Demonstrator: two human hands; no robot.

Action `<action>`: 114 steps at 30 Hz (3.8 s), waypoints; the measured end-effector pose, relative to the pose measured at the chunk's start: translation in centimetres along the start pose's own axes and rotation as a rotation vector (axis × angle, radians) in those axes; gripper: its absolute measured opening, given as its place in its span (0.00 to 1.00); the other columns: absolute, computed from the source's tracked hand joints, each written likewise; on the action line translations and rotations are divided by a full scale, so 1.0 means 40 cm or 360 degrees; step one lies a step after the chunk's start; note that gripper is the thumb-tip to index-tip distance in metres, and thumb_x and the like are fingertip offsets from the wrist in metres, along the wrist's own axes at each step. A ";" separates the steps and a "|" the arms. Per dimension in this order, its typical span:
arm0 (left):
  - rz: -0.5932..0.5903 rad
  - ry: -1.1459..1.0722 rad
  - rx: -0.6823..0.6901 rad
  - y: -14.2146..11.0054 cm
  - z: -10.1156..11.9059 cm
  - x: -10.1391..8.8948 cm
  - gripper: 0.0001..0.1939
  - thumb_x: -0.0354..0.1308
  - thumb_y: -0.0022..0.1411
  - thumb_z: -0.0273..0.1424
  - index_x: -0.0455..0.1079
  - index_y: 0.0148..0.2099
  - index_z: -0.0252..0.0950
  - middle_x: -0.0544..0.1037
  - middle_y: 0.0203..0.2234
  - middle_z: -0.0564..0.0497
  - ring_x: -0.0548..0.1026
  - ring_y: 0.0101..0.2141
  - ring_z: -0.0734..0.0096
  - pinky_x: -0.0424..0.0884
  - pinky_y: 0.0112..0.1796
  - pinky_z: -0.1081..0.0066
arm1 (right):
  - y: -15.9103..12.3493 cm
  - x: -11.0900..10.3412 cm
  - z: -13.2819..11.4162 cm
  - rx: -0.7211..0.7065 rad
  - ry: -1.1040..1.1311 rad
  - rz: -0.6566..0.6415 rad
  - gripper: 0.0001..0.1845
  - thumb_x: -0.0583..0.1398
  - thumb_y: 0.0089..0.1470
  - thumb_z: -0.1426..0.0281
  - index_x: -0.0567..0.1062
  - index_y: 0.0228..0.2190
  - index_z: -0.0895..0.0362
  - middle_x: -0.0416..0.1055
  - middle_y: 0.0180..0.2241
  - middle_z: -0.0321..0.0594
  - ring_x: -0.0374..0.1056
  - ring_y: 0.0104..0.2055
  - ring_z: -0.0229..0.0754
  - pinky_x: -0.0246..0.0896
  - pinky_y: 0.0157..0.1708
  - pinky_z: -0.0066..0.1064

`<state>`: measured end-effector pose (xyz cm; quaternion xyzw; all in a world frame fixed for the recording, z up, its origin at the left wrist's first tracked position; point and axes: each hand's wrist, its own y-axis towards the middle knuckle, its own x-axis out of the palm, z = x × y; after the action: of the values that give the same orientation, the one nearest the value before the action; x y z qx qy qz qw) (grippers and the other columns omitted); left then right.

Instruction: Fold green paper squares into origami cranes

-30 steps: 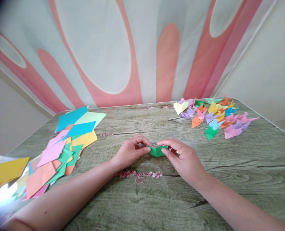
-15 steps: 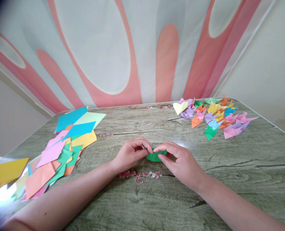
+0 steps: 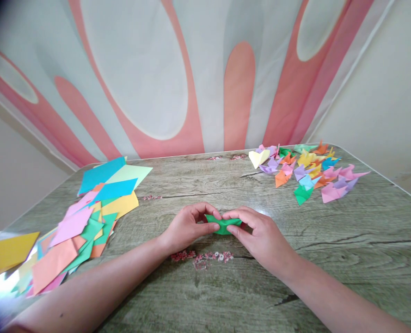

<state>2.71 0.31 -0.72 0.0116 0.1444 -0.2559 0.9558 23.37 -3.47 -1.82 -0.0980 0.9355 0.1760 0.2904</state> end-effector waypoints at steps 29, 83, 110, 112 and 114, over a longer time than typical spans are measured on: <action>0.0033 -0.0035 -0.0008 0.000 0.001 0.002 0.09 0.66 0.51 0.23 0.76 0.38 0.33 0.78 0.28 0.53 0.72 0.28 0.75 0.68 0.33 0.75 | -0.006 0.009 0.015 -0.0250 -0.0123 0.0030 0.07 0.61 0.57 0.71 0.75 0.40 0.52 0.72 0.38 0.39 0.70 0.41 0.41 0.65 0.42 0.35; 0.0073 0.0074 0.0242 -0.013 -0.005 0.037 0.20 0.59 0.60 0.22 0.66 0.55 0.37 0.74 0.51 0.45 0.74 0.49 0.65 0.72 0.49 0.64 | -0.015 0.017 -0.017 -0.0401 -0.0249 0.0195 0.10 0.57 0.60 0.72 0.76 0.42 0.52 0.76 0.40 0.40 0.72 0.43 0.42 0.69 0.44 0.35; -0.0018 -0.0544 0.0201 -0.015 -0.004 0.049 0.06 0.59 0.61 0.25 0.67 0.41 0.33 0.77 0.44 0.45 0.75 0.46 0.67 0.68 0.50 0.64 | -0.006 -0.001 -0.036 0.0139 -0.0094 0.0301 0.08 0.61 0.55 0.65 0.75 0.38 0.52 0.75 0.35 0.36 0.69 0.30 0.39 0.66 0.30 0.30; 0.0000 -0.0588 0.0202 -0.015 -0.002 0.053 0.06 0.59 0.60 0.24 0.67 0.41 0.33 0.77 0.44 0.45 0.75 0.45 0.68 0.68 0.50 0.65 | -0.007 -0.001 -0.036 0.0162 -0.0068 0.0291 0.07 0.61 0.55 0.65 0.75 0.37 0.52 0.75 0.34 0.35 0.68 0.30 0.38 0.66 0.31 0.30; 0.0018 -0.0584 0.0206 -0.016 0.000 0.054 0.05 0.59 0.60 0.23 0.68 0.40 0.33 0.77 0.45 0.45 0.75 0.46 0.68 0.69 0.50 0.65 | -0.008 -0.001 -0.037 0.0162 -0.0071 0.0298 0.07 0.61 0.55 0.65 0.75 0.36 0.52 0.75 0.34 0.35 0.68 0.30 0.39 0.66 0.32 0.31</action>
<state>4.18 -1.27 -1.28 0.0271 -0.0490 -0.2573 0.9647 22.75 -4.31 -0.73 0.0087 0.9416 0.1566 0.2980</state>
